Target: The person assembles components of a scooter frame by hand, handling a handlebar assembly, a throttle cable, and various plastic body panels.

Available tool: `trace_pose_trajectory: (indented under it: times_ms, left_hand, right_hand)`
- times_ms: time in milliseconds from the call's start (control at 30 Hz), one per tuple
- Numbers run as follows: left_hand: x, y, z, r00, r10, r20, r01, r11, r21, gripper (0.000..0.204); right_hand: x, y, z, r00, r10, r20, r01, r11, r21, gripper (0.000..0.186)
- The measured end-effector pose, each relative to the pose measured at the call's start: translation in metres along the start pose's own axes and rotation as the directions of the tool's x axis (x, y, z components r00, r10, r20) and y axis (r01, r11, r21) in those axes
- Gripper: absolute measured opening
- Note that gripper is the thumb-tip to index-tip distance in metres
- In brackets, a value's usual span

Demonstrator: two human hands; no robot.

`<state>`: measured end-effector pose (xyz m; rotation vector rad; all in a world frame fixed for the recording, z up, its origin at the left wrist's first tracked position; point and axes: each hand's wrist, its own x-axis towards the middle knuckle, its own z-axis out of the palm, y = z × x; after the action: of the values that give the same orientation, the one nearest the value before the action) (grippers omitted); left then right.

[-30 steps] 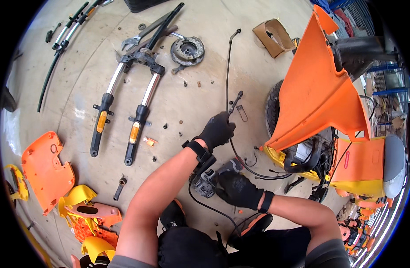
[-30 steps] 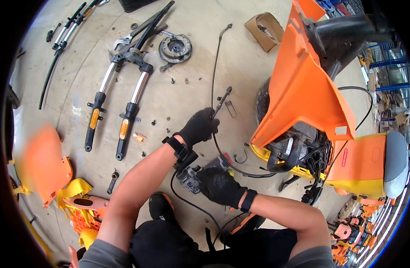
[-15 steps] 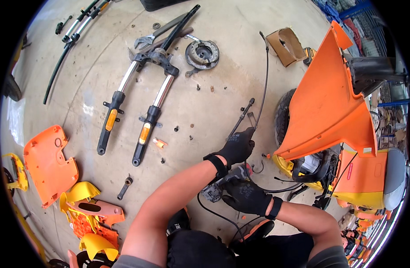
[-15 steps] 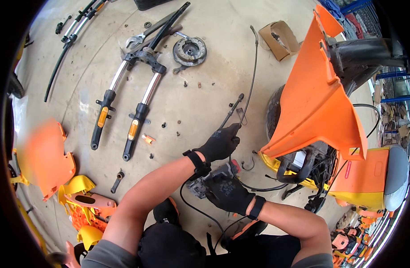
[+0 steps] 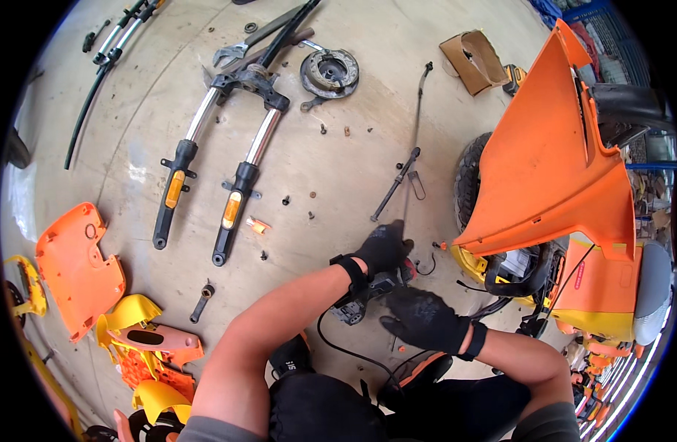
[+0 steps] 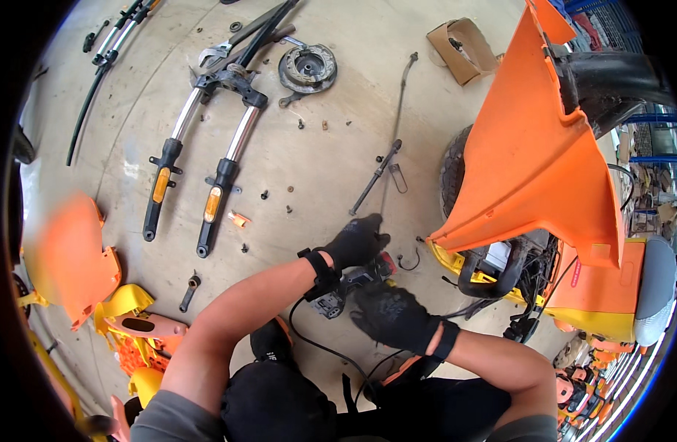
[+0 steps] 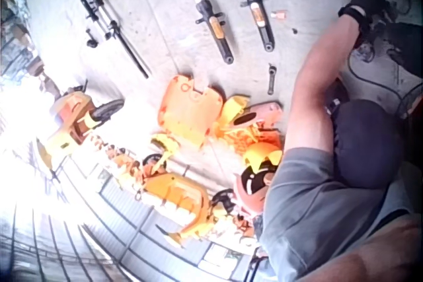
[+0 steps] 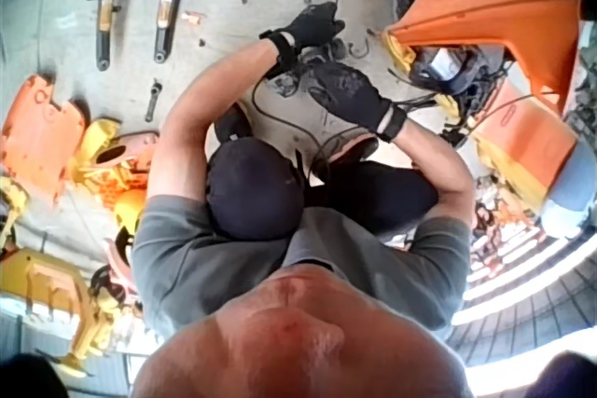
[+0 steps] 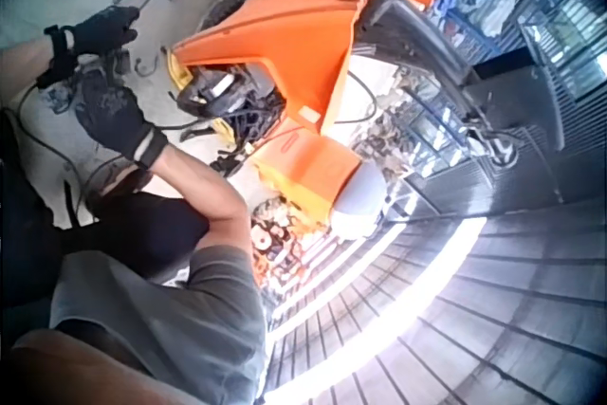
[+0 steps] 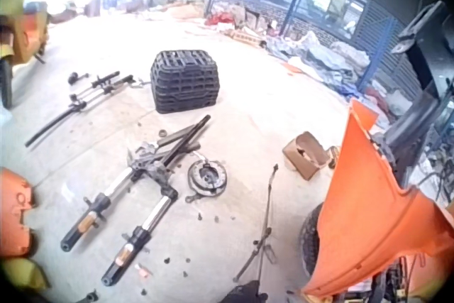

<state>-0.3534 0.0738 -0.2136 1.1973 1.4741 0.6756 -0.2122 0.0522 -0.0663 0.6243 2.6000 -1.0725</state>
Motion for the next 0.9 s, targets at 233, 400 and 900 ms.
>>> trace_pose_trajectory:
  times_ms: [233, 400, 900]
  left_hand:
    - [-0.006, -0.002, -0.036, 0.973, -0.002, -0.229, -0.12, 0.847, -0.517, 0.021]
    - [-0.065, 0.073, -0.109, 0.982, -0.071, -0.174, -0.086, 0.653, -0.753, 0.018]
    - [-0.207, 0.213, -0.167, 0.405, 0.501, -0.765, -0.472, 0.831, 0.295, 0.039]
  right_hand:
    - [-0.011, 0.013, -0.008, 0.991, -0.017, -0.135, -0.001, 0.991, -0.132, 0.032]
    - [-0.01, -0.001, -0.031, 0.956, -0.142, -0.258, 0.084, 0.971, -0.222, 0.037]
    - [-0.094, -0.049, -0.107, 0.663, -0.235, -0.71, 0.205, 0.97, -0.13, 0.027]
